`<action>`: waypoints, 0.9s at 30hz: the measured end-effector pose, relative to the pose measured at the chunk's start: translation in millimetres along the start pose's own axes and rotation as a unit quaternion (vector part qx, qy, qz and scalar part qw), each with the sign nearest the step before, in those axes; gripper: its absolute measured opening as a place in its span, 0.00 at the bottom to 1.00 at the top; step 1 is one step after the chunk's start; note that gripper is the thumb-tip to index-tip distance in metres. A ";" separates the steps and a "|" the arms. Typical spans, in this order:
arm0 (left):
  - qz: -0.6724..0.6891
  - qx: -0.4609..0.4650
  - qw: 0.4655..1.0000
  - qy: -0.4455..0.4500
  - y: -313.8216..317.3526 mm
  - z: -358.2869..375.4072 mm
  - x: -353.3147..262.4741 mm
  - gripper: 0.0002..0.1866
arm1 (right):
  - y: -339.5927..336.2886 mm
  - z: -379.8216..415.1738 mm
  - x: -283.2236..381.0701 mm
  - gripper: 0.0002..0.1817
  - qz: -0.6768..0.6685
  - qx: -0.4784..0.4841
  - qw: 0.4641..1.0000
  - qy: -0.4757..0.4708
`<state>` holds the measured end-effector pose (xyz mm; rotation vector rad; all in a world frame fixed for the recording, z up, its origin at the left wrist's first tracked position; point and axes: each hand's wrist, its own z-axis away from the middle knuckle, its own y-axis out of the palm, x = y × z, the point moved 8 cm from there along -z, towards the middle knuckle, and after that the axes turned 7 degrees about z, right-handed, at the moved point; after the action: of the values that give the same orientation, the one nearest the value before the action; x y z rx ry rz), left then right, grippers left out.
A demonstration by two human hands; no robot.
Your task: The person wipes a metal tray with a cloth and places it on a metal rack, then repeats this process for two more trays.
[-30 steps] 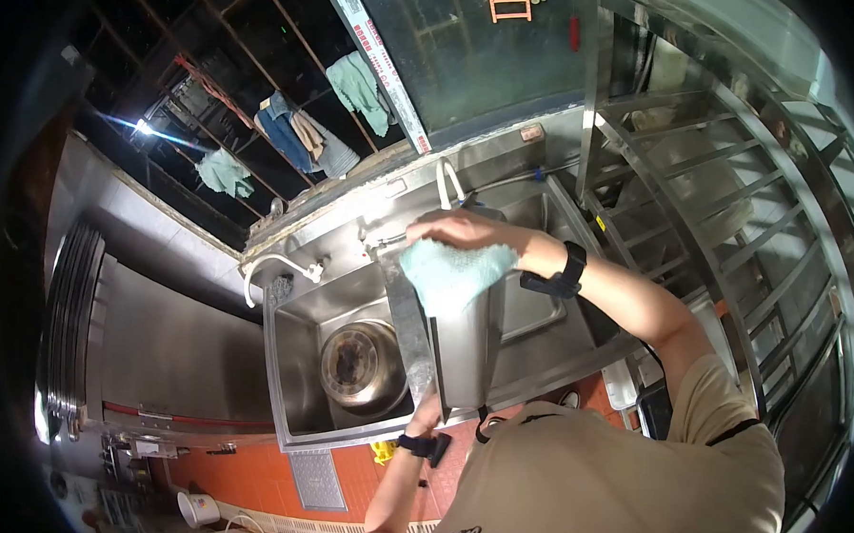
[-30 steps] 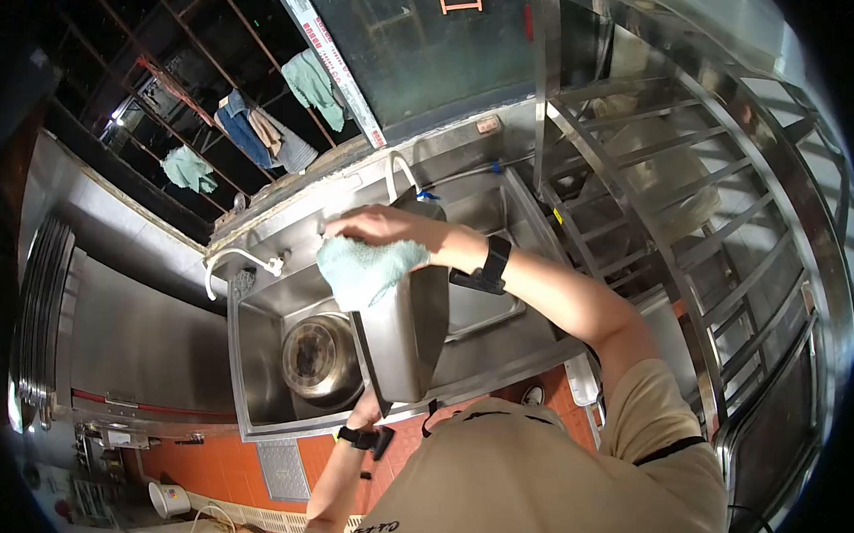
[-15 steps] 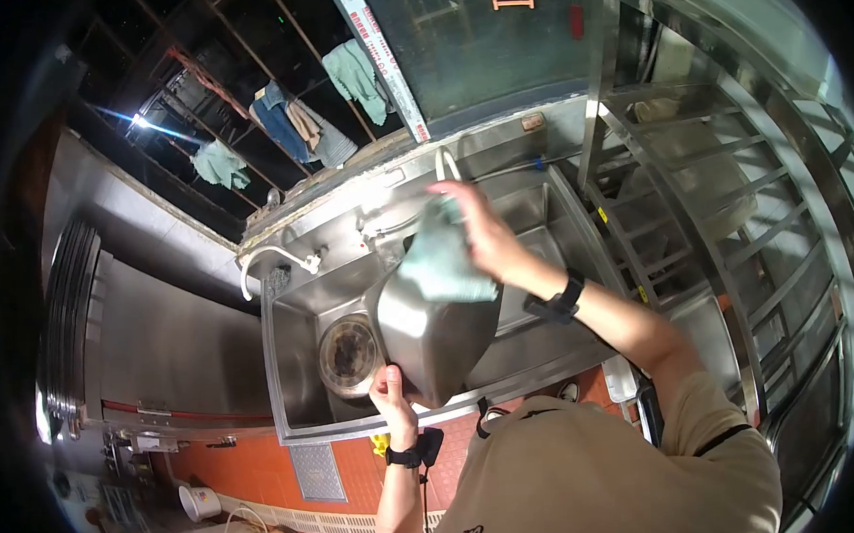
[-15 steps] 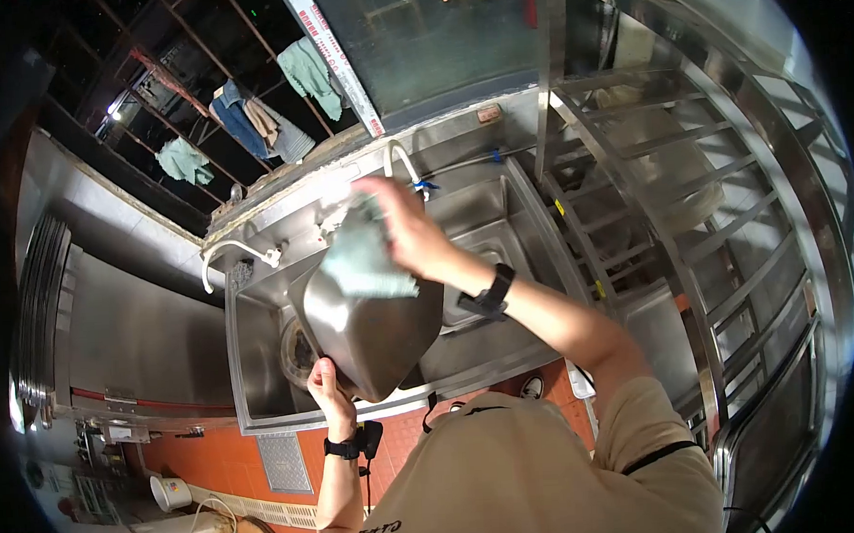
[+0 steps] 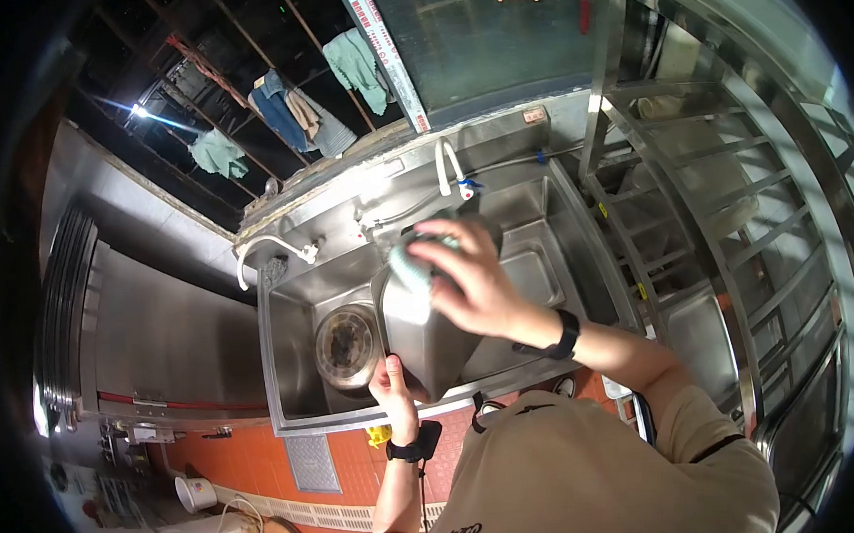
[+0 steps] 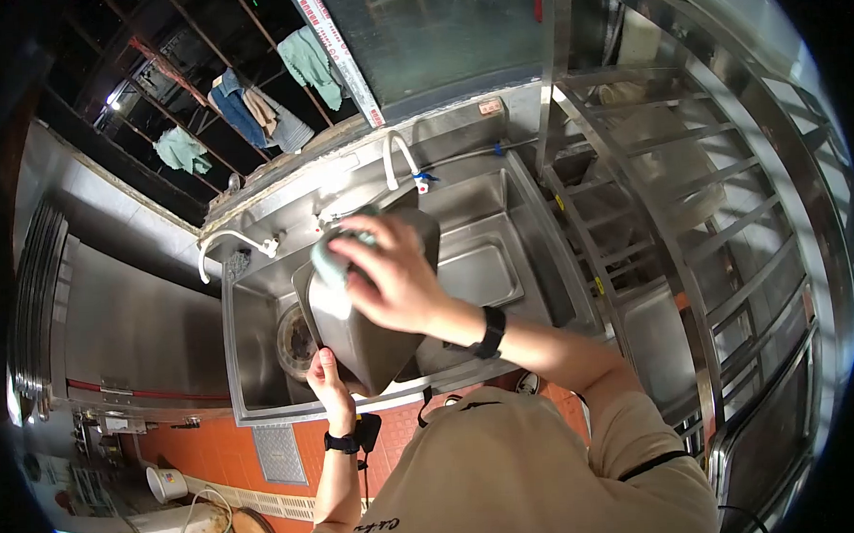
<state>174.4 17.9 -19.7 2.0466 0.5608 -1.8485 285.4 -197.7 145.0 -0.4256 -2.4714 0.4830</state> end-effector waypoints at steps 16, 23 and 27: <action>0.242 -0.078 0.962 -0.102 -0.5 -0.8 2.2 0.20 | 28.0 49.7 -161.3 0.12 -0.339 -0.067 0.877 0.335; 0.320 -0.074 0.941 -0.081 -15.4 -27.8 -16.5 0.28 | 54.4 139.1 -159.3 0.26 -0.068 0.006 0.957 0.281; 0.360 -0.106 0.925 -0.063 -47.1 -38.9 -10.0 0.28 | 43.4 149.3 -136.2 0.27 -0.037 0.174 0.956 0.233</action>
<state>184.1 77.2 -4.6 1.6559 -0.0448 -1.3827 311.4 -250.2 -53.3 -0.2627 -1.8932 0.6839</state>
